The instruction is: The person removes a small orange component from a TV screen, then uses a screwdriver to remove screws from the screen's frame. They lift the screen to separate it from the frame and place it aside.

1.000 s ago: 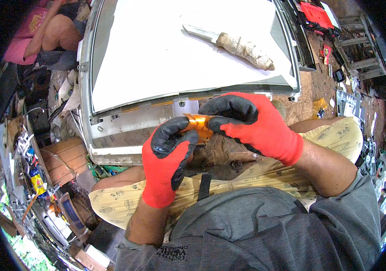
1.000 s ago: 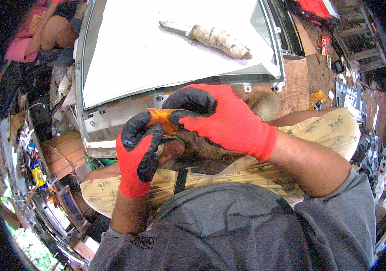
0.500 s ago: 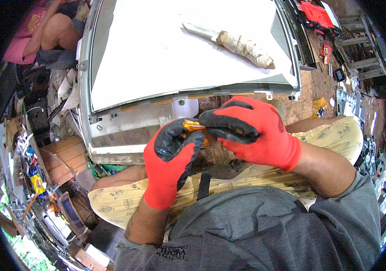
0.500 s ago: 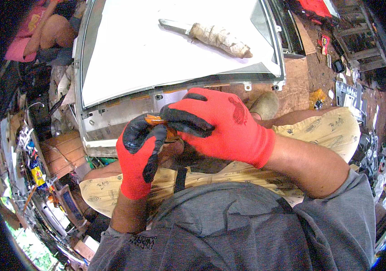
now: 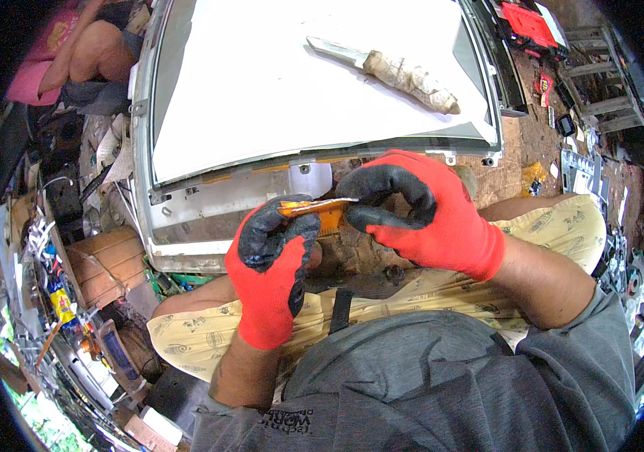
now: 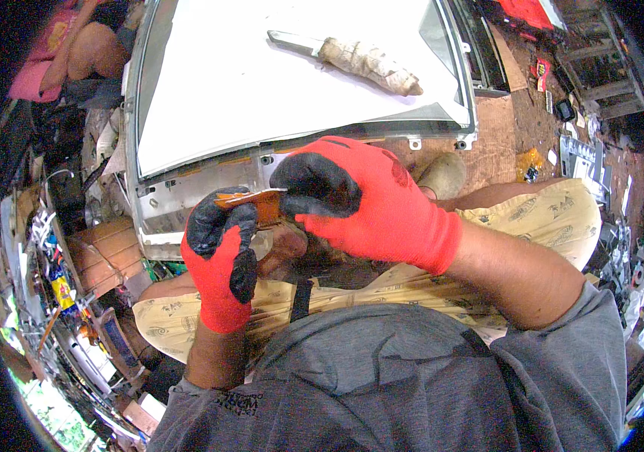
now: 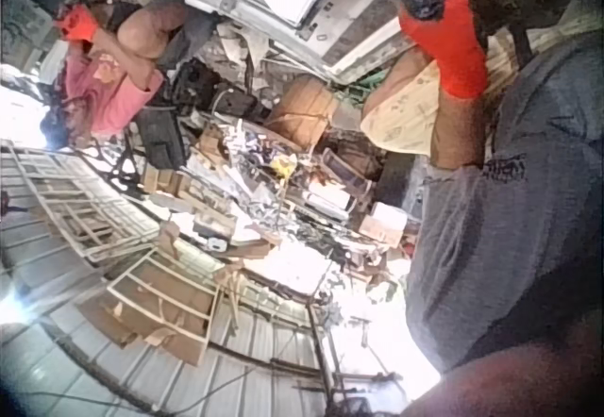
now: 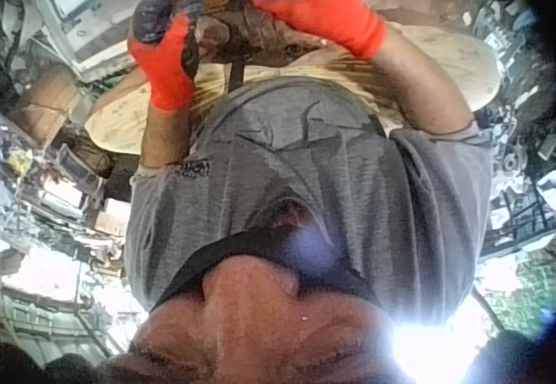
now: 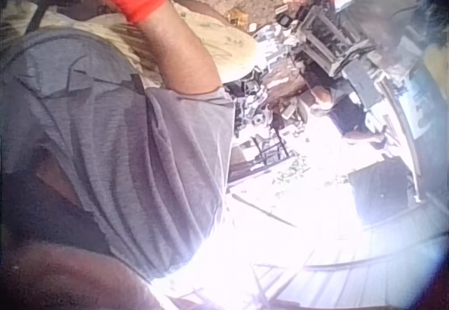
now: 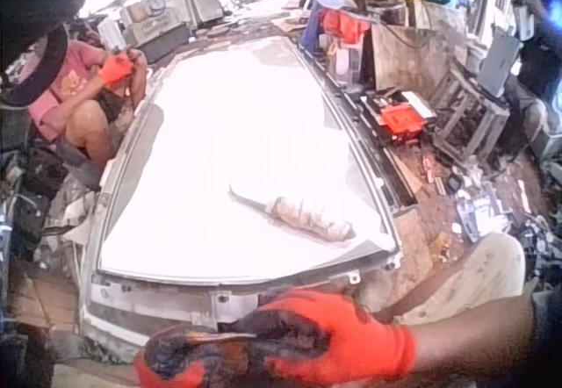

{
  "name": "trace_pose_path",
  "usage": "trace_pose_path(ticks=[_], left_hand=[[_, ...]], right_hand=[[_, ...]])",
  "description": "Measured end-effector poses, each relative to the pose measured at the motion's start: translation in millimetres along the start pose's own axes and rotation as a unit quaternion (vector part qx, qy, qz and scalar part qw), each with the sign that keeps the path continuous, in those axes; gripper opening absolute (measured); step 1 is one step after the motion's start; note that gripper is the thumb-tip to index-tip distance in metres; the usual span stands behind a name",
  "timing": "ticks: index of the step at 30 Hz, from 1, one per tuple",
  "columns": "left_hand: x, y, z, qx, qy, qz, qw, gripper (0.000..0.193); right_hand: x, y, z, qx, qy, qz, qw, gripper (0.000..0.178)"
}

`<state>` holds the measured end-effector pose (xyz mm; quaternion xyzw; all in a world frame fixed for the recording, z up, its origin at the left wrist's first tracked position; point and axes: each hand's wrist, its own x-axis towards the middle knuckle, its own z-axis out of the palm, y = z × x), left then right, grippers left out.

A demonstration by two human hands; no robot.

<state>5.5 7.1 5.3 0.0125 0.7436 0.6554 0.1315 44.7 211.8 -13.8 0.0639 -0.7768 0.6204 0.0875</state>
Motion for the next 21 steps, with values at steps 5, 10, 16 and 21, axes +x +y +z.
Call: trace_pose_path(ticks=[5,10,16,21], left_hand=[[-3.0,1.3,-1.6,-0.016,-0.017,-0.013,1.000,0.026],[-2.3,0.2,1.8,-0.001,0.020,-0.025,0.999,0.027],[-1.0,-7.0,-7.2,0.075,-0.034,0.013,0.997,0.029],[-1.1,0.2,-0.9,0.038,0.002,-0.048,0.998,0.028]], right_hand=[[1.2,-3.5,-2.5,-0.067,-0.013,-0.041,0.997,0.032],[0.2,-2.8,-1.2,-0.091,-0.008,-0.087,0.992,0.033],[-1.3,-1.9,-0.2,-0.085,0.003,-0.089,0.992,0.035],[-1.6,1.3,0.9,-0.005,0.005,-0.015,1.000,0.037]])
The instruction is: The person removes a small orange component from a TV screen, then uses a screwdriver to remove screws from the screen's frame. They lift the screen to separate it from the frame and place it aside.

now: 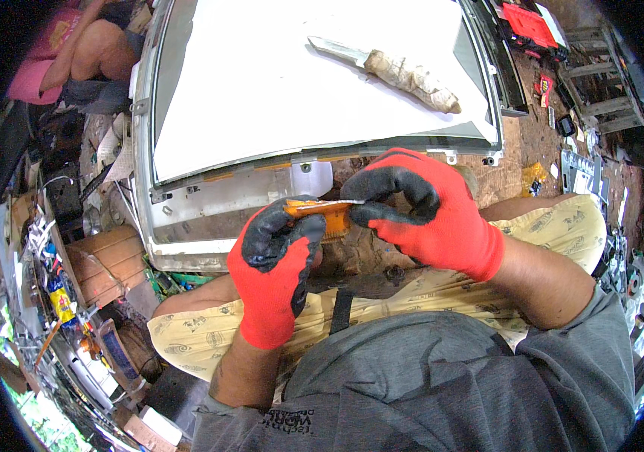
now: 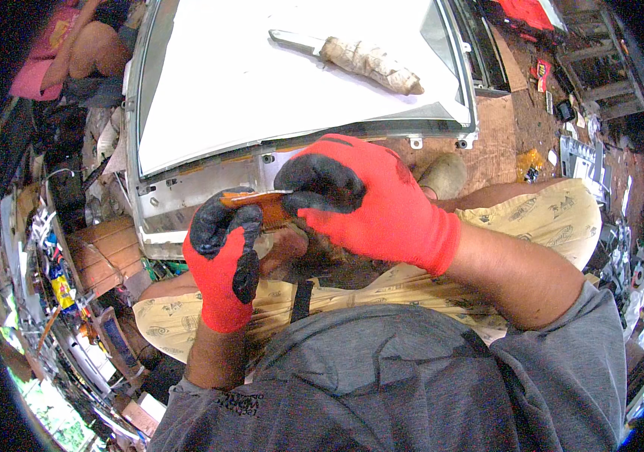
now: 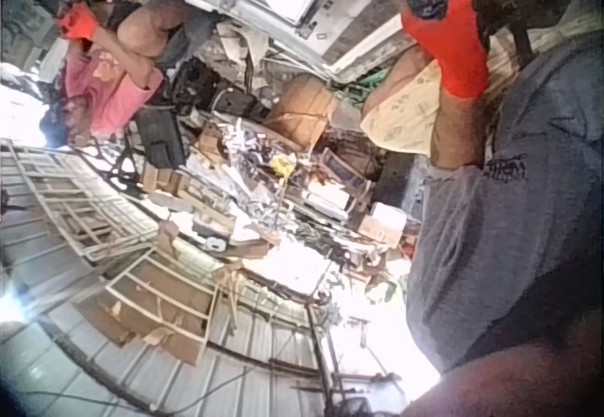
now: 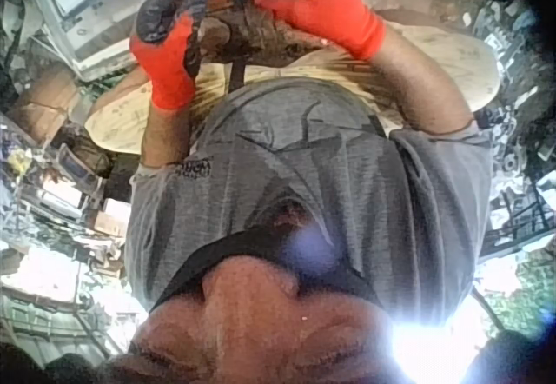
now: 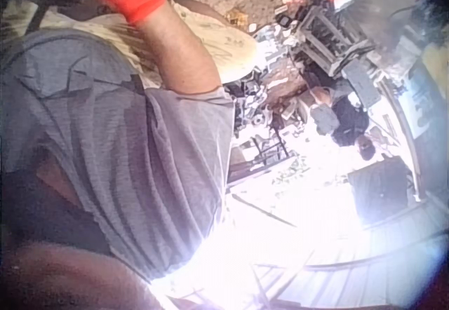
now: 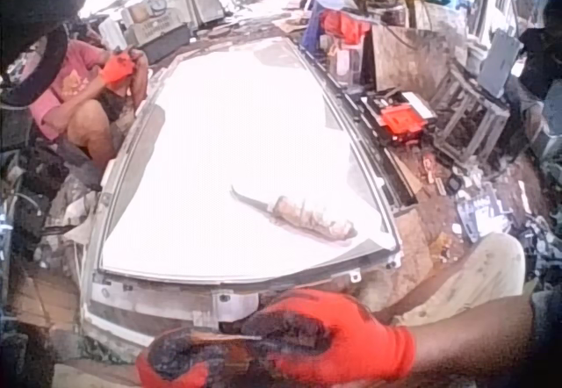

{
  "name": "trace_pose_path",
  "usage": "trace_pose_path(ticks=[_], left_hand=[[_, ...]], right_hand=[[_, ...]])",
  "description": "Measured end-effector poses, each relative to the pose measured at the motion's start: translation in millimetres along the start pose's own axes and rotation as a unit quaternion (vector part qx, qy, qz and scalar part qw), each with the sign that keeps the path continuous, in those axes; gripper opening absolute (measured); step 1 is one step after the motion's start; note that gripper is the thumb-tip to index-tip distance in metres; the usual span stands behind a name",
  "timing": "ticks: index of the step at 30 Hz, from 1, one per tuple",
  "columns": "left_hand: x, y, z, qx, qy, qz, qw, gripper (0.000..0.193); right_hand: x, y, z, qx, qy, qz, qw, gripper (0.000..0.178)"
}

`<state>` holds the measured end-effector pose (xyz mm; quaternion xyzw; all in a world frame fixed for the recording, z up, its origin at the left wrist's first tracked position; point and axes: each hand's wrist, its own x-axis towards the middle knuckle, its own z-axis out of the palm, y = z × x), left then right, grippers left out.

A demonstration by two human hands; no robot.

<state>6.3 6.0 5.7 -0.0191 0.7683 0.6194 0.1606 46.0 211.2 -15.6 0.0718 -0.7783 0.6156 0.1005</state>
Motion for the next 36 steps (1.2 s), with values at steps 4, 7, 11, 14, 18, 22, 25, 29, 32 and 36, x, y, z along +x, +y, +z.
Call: trace_pose_path(ticks=[4,7,11,14,18,22,25,29,32,36], left_hand=[[3.4,3.5,2.1,0.000,-0.022,-0.031,0.999,0.027],[5.3,-0.3,1.2,-0.005,-0.057,-0.048,0.997,0.029],[4.1,-2.8,1.6,-0.020,-0.090,-0.087,0.992,0.029],[4.9,-5.0,-1.3,0.109,-0.097,0.005,0.989,0.027],[6.6,-5.0,-3.4,0.086,-0.116,0.001,0.990,0.027],[6.5,-6.0,-1.3,0.050,-0.130,0.011,0.990,0.027],[6.2,-3.9,-0.6,0.015,-0.128,-0.037,0.991,0.028],[7.7,-0.4,-1.4,0.049,-0.137,-0.026,0.989,0.028],[7.5,1.3,-2.2,0.055,-0.143,-0.015,0.988,0.028],[7.0,-2.9,-3.8,0.069,-0.149,0.052,0.985,0.027]], right_hand=[[1.4,0.6,7.5,0.229,0.020,0.127,0.965,0.039],[4.7,-4.6,5.2,0.271,-0.014,0.183,0.945,0.042],[3.6,-7.2,1.9,0.222,-0.053,0.231,0.946,0.040],[9.4,-12.9,-7.0,0.246,-0.105,0.329,0.905,0.036],[2.8,5.5,0.0,0.224,-0.063,0.252,0.939,0.030],[3.6,6.8,0.1,0.243,-0.066,0.282,0.926,0.029],[6.4,2.2,-3.9,0.258,-0.080,0.292,0.917,0.031],[5.0,5.8,-2.6,0.250,-0.080,0.289,0.921,0.033],[5.9,5.0,-2.1,0.251,-0.079,0.284,0.922,0.032],[6.3,6.2,-1.9,0.236,-0.094,0.287,0.924,0.032]])
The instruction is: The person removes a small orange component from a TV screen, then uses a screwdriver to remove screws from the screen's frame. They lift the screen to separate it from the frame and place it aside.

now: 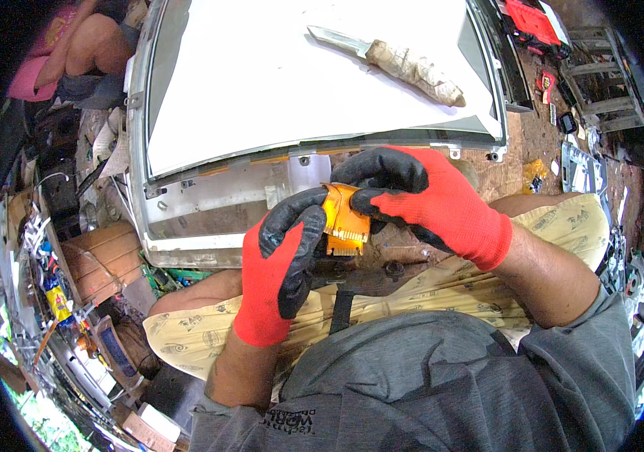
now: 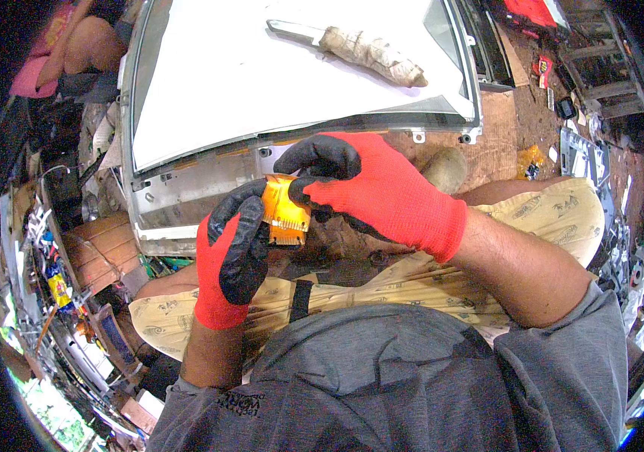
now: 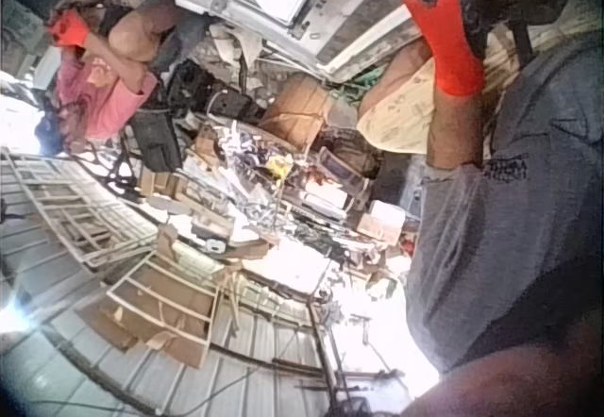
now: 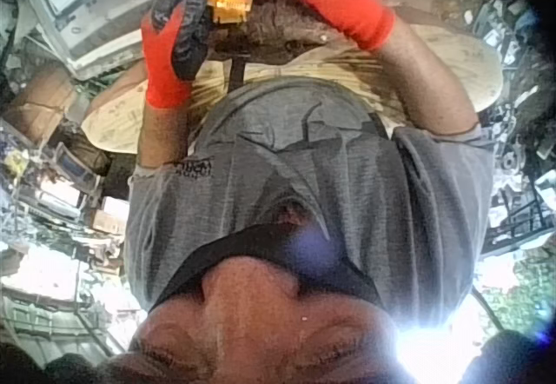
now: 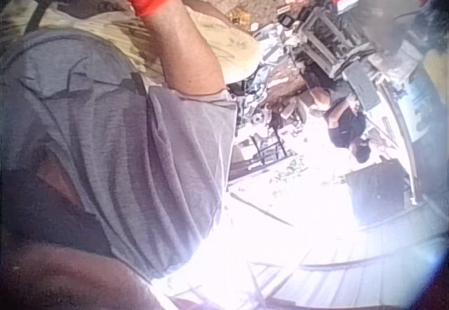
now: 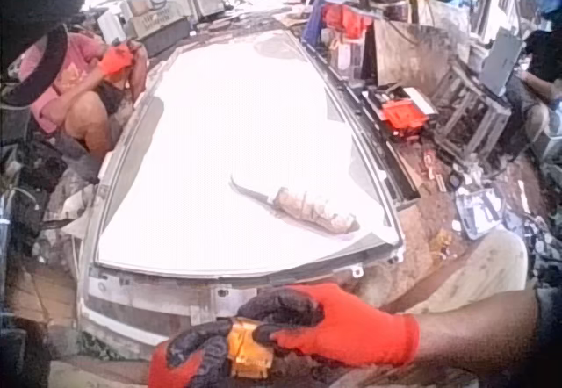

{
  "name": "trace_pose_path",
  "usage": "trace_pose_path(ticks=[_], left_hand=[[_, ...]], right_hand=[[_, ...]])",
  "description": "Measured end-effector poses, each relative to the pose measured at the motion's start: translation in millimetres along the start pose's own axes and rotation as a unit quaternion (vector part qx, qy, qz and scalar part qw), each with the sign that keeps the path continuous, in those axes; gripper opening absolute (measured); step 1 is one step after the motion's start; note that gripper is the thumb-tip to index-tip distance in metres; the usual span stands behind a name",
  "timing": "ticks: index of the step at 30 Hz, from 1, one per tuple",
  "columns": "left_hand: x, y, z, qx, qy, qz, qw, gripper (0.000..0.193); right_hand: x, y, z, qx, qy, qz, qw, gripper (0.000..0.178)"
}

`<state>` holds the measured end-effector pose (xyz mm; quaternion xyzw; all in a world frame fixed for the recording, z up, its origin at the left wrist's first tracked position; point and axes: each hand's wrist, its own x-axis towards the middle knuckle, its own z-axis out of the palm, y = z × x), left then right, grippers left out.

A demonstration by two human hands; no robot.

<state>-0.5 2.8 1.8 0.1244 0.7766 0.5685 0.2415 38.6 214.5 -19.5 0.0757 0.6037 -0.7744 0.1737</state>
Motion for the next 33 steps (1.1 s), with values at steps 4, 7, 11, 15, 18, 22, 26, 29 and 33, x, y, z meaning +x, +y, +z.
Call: trace_pose_path(ticks=[4,7,11,15,18,22,26,29,33], left_hand=[[1.2,2.1,2.1,-0.044,0.010,-0.087,0.995,0.027],[1.4,1.7,2.2,-0.066,0.006,-0.112,0.992,0.027],[1.0,-3.2,-1.3,-0.063,-0.024,-0.080,0.995,0.028],[1.6,1.8,5.0,-0.042,-0.005,-0.062,0.997,0.028],[3.9,1.1,0.6,-0.052,-0.018,-0.085,0.995,0.028],[5.2,-4.4,-1.7,0.000,-0.029,-0.004,1.000,0.030],[5.1,-1.4,-3.9,-0.129,-0.017,-0.087,0.988,0.038],[3.8,-2.8,0.4,-0.231,0.000,-0.080,0.970,0.047],[5.3,-7.4,-0.2,-0.193,-0.017,-0.039,0.980,0.055]], right_hand=[[1.4,5.6,0.2,-0.030,-0.010,-0.043,0.999,0.035],[0.6,8.0,0.9,-0.039,-0.015,-0.043,0.998,0.039],[-1.9,2.1,0.5,-0.001,-0.047,-0.007,0.999,0.042],[1.1,4.2,-4.8,0.001,-0.030,-0.030,0.999,0.040],[2.1,-0.4,-5.3,-0.012,-0.014,-0.029,0.999,0.040],[4.0,-1.5,-4.3,-0.011,-0.005,-0.059,0.998,0.040],[3.3,-2.9,-3.5,-0.013,0.013,-0.061,0.998,0.041],[1.0,-5.1,0.6,-0.007,0.033,-0.079,0.996,0.040],[-0.6,-6.4,2.6,-0.004,0.042,-0.062,0.997,0.040]])
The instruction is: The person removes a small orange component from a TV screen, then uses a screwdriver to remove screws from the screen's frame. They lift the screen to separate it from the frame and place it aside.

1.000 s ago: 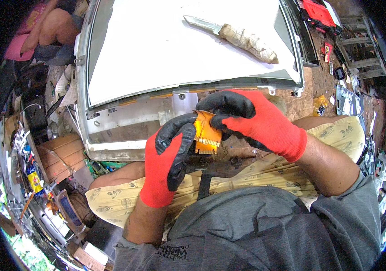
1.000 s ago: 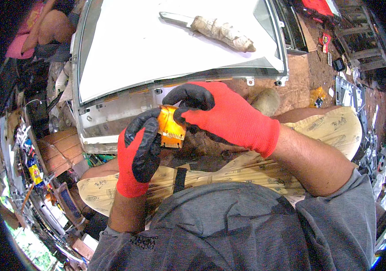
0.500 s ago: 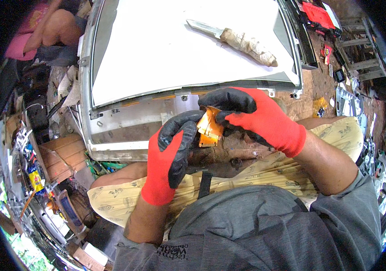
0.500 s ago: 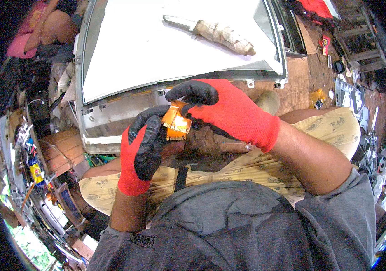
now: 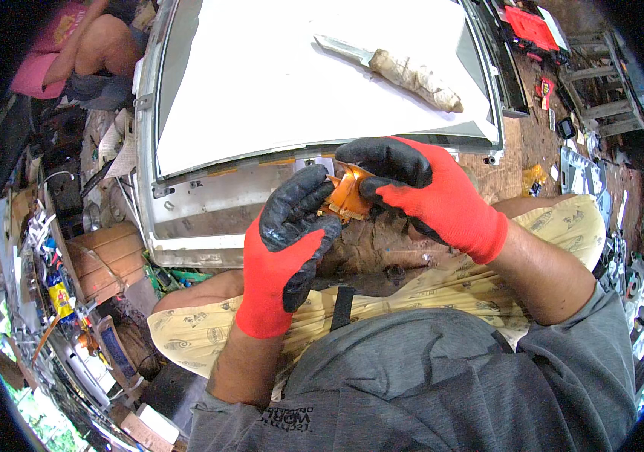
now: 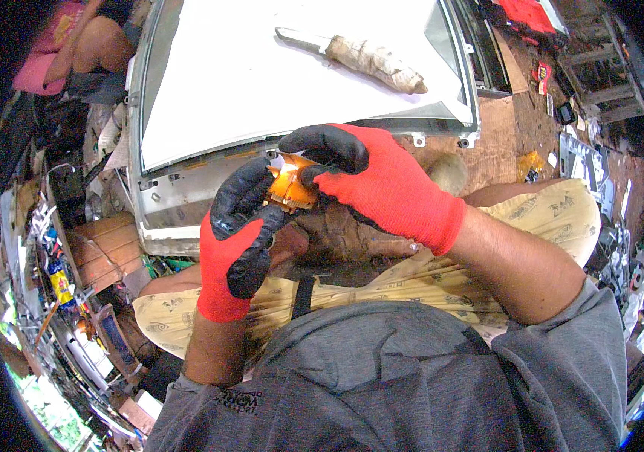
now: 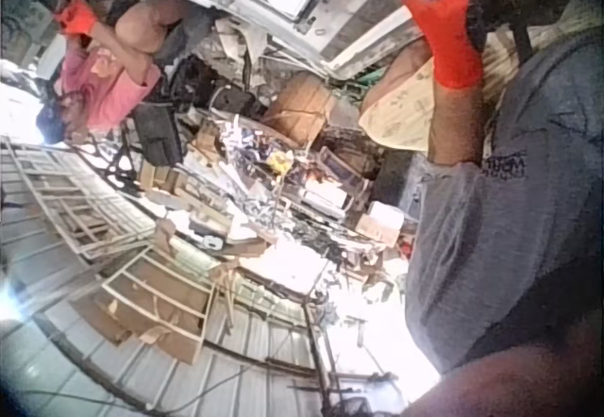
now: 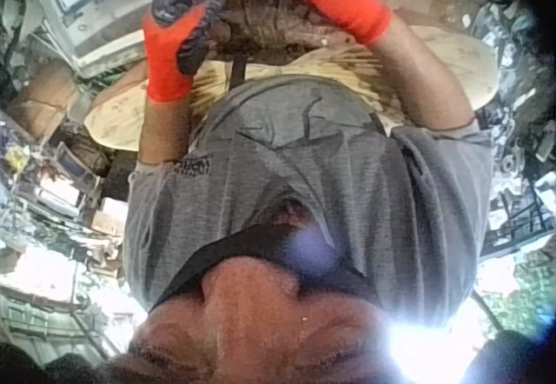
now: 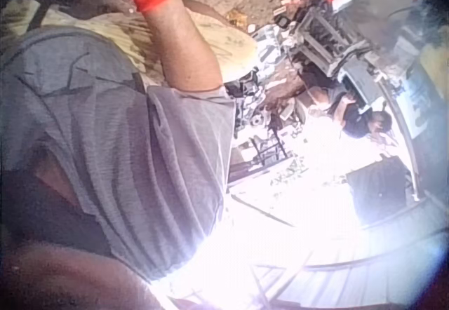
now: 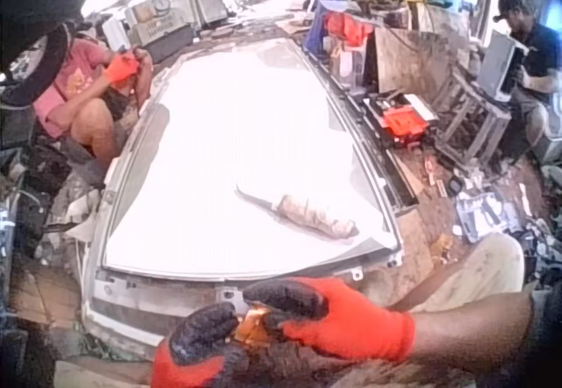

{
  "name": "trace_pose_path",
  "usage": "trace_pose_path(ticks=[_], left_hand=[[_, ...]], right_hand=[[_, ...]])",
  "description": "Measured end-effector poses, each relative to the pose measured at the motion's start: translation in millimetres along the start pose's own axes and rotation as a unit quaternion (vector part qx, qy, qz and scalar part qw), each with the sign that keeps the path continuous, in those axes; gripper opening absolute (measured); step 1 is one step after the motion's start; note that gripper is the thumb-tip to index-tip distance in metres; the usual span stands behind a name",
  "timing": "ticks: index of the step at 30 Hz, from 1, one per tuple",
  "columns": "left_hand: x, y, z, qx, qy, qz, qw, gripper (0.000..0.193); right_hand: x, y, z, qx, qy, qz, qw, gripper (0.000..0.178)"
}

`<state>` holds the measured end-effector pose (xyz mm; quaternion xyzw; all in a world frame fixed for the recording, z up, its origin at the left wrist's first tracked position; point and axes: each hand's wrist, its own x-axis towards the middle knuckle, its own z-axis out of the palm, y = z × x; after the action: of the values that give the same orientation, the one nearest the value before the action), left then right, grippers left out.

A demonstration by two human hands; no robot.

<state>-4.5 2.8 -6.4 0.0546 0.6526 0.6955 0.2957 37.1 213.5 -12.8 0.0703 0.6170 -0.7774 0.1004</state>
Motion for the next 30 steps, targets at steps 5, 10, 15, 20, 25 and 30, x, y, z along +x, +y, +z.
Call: trace_pose_path(ticks=[5,10,15,20,25,30], left_hand=[[-1.5,1.2,2.7,-0.012,0.020,-0.005,1.000,0.057],[-0.8,-0.5,0.0,-0.023,0.008,-0.019,1.000,0.054],[0.3,0.9,0.5,-0.011,0.010,-0.021,1.000,0.053],[-0.6,10.0,3.6,0.014,0.012,-0.056,0.998,0.052],[-1.1,-7.1,-3.0,-0.027,-0.011,-0.027,0.999,0.049],[-0.9,-3.7,0.0,-0.060,-0.030,-0.034,0.997,0.047]], right_hand=[[0.1,1.6,-2.5,-0.032,-0.020,-0.020,0.999,0.042],[-2.0,5.1,1.2,-0.017,-0.004,-0.044,0.999,0.037],[-2.8,6.0,2.1,-0.086,0.007,-0.082,0.993,0.037],[-3.6,0.7,0.9,-0.054,-0.003,-0.039,0.998,0.036],[-4.5,2.1,2.5,-0.076,-0.005,-0.075,0.994,0.039],[-0.6,6.2,1.9,-0.010,-0.030,-0.034,0.999,0.044]])
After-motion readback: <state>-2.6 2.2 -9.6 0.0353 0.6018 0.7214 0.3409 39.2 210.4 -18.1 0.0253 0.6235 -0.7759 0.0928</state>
